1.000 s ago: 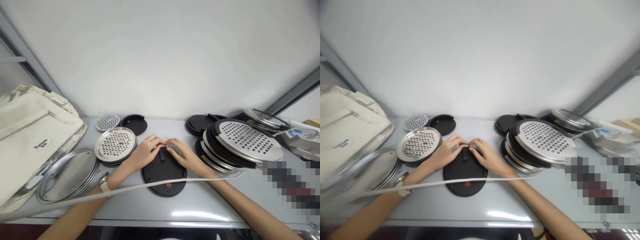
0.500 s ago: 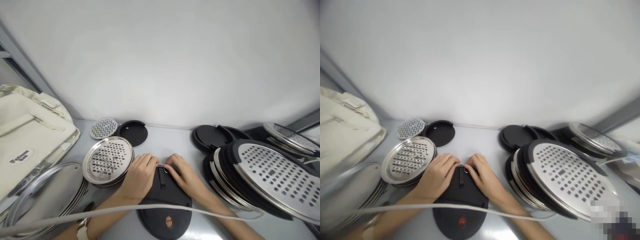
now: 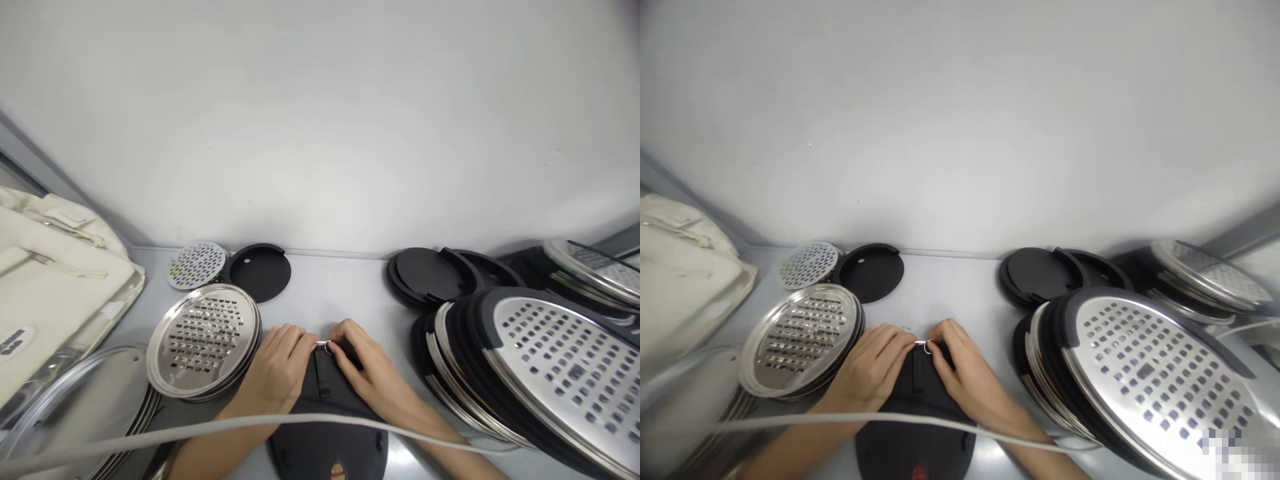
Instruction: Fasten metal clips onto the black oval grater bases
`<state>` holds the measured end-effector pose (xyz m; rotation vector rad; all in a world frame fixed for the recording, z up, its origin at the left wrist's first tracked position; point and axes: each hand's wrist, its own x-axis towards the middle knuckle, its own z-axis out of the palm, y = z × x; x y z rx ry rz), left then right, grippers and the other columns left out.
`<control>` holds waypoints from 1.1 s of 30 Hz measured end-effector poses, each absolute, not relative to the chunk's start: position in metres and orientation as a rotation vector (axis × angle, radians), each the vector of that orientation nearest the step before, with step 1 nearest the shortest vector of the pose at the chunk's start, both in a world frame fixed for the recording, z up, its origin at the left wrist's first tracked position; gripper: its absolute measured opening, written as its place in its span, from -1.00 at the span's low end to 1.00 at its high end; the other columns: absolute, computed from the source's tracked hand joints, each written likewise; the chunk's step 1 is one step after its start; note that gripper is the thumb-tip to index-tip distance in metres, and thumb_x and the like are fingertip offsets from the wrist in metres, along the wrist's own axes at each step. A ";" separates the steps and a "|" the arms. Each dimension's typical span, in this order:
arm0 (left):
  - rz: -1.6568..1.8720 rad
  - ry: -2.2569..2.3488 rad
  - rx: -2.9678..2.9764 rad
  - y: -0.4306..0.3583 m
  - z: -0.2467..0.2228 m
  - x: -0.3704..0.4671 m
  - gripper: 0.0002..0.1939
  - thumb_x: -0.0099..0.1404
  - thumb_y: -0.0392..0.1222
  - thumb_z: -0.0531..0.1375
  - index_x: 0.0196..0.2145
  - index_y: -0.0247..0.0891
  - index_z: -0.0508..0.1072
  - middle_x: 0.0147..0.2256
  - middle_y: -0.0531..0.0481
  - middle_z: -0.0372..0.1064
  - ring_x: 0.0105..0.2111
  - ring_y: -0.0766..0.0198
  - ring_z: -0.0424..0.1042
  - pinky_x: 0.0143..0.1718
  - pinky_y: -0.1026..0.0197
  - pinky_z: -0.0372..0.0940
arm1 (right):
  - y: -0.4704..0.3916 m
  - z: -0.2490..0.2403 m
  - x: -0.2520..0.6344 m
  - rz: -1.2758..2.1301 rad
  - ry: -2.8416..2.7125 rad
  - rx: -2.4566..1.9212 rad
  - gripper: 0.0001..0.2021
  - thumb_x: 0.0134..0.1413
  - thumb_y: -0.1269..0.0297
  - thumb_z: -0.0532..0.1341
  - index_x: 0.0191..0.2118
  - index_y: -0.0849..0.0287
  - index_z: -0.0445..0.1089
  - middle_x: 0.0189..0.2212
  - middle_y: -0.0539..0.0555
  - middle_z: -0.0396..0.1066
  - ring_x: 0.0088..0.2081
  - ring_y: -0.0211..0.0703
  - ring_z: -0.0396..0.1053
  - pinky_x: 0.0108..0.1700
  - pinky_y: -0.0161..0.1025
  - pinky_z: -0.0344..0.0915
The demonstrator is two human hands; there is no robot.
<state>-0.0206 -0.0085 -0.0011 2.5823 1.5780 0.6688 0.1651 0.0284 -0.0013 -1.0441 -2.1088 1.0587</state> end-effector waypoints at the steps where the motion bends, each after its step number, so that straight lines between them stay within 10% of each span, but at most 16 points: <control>1: 0.686 1.567 2.578 -0.008 -0.001 -0.020 -0.73 0.41 -0.35 -0.11 -0.26 -0.29 0.37 -0.37 -0.07 0.29 -0.34 0.15 0.27 -0.26 0.07 0.21 | 0.028 -0.001 0.165 1.054 -2.107 -1.039 -0.92 0.27 0.38 0.00 -0.25 0.10 0.20 -0.29 0.03 0.30 -0.23 -0.17 0.30 -0.16 -0.24 0.26; 33: 0.516 1.421 2.661 -0.009 0.000 -0.026 -0.77 0.40 -0.38 -0.10 -0.22 -0.31 0.34 -0.32 -0.09 0.24 -0.29 0.13 0.23 -0.17 0.01 0.25 | 0.028 -0.001 0.172 0.965 -2.181 -0.916 -0.75 0.29 0.44 -0.08 -0.08 0.05 0.26 -0.21 0.10 0.28 -0.12 -0.10 0.28 -0.04 -0.13 0.28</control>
